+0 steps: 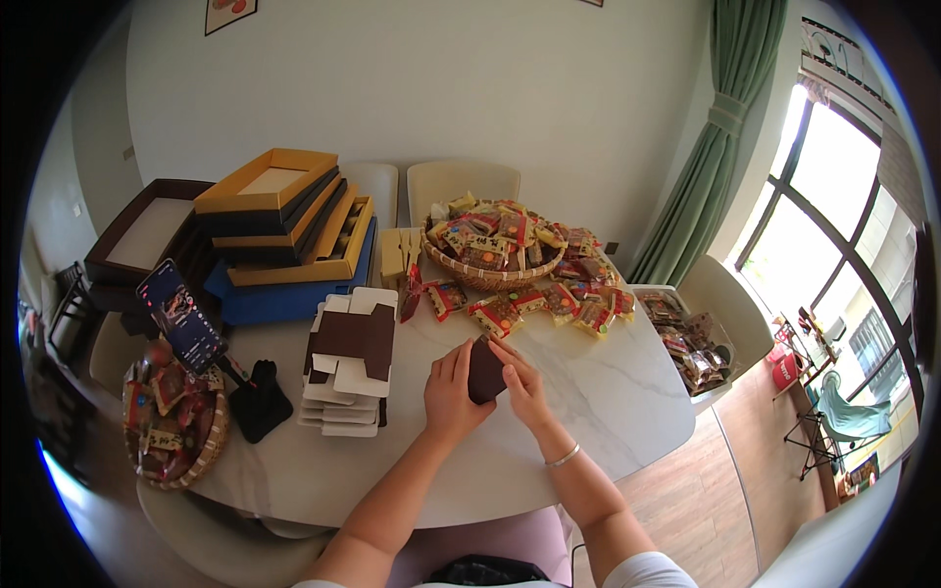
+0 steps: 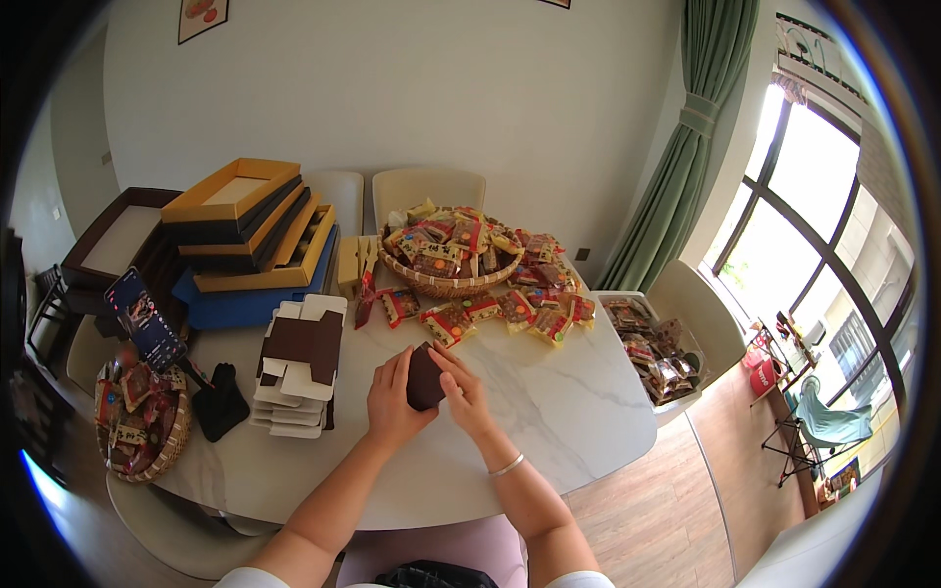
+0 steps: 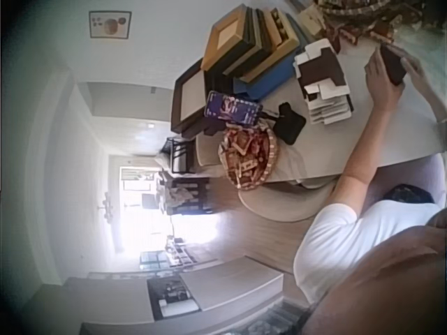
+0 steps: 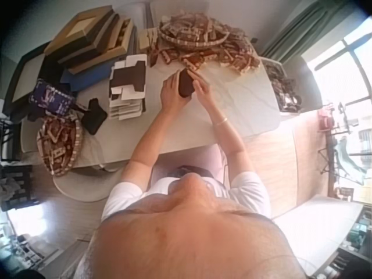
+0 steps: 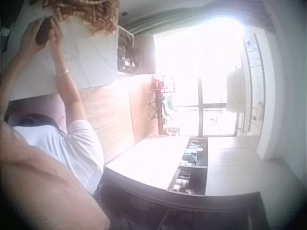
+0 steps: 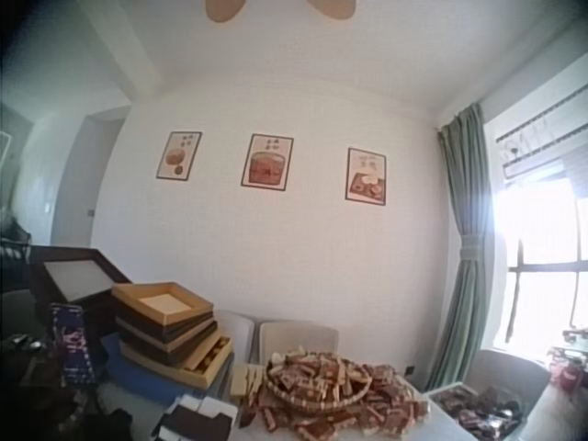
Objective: The person assembles small brown cardboard boxes by folding flat pieces along pre-scored lines and tucking the flaps into place. They repeatedly pick up a flat piece, fold it into a box shape, and place the finished box on the table.
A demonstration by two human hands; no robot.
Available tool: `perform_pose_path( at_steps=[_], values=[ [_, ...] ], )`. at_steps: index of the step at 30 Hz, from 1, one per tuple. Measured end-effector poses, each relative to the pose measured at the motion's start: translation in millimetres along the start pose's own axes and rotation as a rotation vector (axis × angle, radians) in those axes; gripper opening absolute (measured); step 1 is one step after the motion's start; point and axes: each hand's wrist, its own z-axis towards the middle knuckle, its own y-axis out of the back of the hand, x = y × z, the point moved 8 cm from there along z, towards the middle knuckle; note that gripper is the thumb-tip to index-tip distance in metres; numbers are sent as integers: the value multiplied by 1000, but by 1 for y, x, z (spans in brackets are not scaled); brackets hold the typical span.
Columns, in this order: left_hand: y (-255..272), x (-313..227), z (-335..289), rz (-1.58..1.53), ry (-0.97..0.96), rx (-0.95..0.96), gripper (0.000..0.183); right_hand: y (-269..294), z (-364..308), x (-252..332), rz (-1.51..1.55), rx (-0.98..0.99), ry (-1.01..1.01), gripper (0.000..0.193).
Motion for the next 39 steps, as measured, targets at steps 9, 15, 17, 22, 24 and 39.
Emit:
perform_pose_path(
  at_steps=[9,15,17,22,24,39],
  values=[
    [-7,-10,-3,194,-67,128,102,27,-2,-43,605,-3,-544,53],
    [-26,67,-20,-661,351,-273,90,21,-3,-58,942,-163,-527,55],
    [-48,68,-18,-945,456,-68,83,17,-7,-60,939,-41,-550,60],
    [-53,59,-11,-1128,369,187,71,10,-7,-50,297,275,-572,64],
    [-45,49,-10,-1002,324,193,66,9,-13,-54,272,261,-561,60],
    [-61,72,-19,-1091,526,-47,49,20,-12,-63,-37,232,-583,61]
  ],
)
